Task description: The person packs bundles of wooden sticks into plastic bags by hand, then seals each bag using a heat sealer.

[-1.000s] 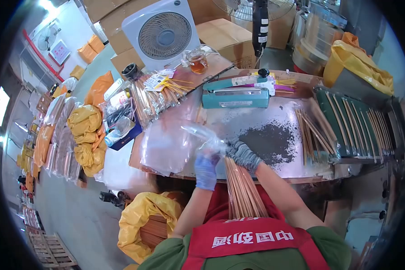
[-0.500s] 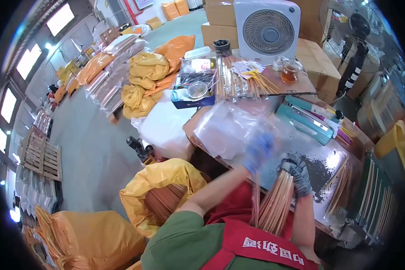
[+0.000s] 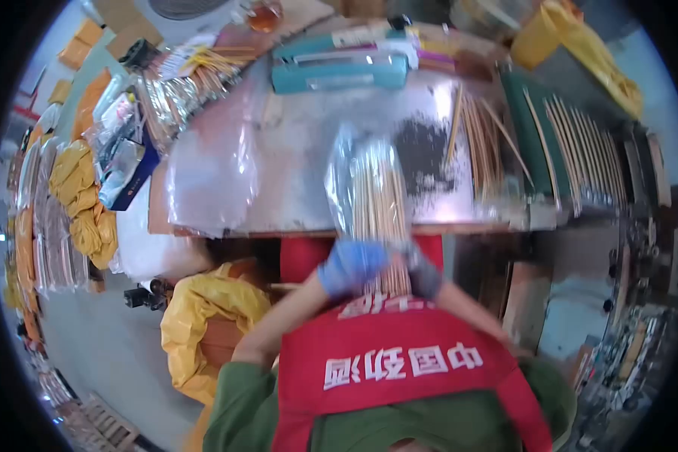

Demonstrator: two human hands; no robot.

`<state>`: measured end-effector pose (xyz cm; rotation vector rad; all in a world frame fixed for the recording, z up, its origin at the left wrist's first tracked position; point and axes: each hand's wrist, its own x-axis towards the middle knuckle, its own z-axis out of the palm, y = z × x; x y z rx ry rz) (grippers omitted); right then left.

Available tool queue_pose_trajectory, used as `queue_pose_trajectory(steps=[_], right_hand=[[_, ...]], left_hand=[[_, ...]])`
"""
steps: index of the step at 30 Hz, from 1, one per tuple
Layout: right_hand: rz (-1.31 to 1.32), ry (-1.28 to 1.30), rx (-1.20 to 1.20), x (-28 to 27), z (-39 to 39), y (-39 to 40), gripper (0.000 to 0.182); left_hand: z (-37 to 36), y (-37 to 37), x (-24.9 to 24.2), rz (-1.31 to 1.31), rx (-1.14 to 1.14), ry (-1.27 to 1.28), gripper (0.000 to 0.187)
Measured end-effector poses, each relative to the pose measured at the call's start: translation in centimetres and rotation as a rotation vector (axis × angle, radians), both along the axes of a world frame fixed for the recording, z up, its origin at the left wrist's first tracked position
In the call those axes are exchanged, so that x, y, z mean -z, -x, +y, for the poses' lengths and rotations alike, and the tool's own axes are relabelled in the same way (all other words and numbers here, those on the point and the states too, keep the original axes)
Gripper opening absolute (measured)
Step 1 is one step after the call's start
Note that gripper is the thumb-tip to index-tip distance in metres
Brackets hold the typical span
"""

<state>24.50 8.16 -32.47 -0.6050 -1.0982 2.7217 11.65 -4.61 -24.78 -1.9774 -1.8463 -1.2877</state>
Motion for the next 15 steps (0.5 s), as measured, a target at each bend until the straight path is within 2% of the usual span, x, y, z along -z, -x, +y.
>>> queue_pose_trajectory(steps=[1,2,3,5,6,7,8,9,12,13,15], right_hand=[[-0.141,0.093,-0.096,0.4,1.3,1.1,0.038],[-0.120,0.080,-0.064,0.4,2.8,3.4,0.033],[0.302,0.157,-0.289,-3.3,4.6,6.5,0.030],[0.079,-0.597,-0.026,-7.4,2.7,4.8,0.028],[-0.137,-0.917,0.090,-9.5,1.8,3.9,0.027],[-0.258,-1.294,-0.034,-10.9,1.5,2.3,0.027],[-0.195,-1.359,0.084,-9.8,1.1,1.0,0.026],[-0.144,-1.406,0.201,-8.5,0.7,-0.2,0.026],[-0.270,-1.237,0.186,-7.0,0.8,-3.0,0.025],[-0.279,-1.042,0.246,-6.7,0.9,-3.2,0.024],[-0.240,-0.913,0.319,-6.8,1.6,-3.1,0.022]], left_hand=[[0.8,1.6,5.0,-0.006,-0.022,0.067,0.023],[2.0,4.2,7.2,-0.465,-0.016,0.200,0.023],[2.4,6.1,3.2,-0.448,-0.134,0.248,0.027],[0.8,6.8,-0.1,-0.288,-0.382,0.069,0.036],[-1.1,6.4,1.1,-0.292,-0.408,0.070,0.036],[-4.2,4.9,3.7,-0.272,-0.687,0.048,0.039],[-6.9,3.3,6.0,-0.244,-0.971,0.028,0.043],[-9.2,1.8,7.5,-0.022,-0.921,0.333,0.052],[-11.1,-0.9,7.0,-0.291,-0.600,0.413,0.072],[-12.1,-1.0,7.1,-0.349,-0.515,0.423,0.080],[-13.8,-1.3,5.8,-0.349,-0.420,0.517,0.081]])
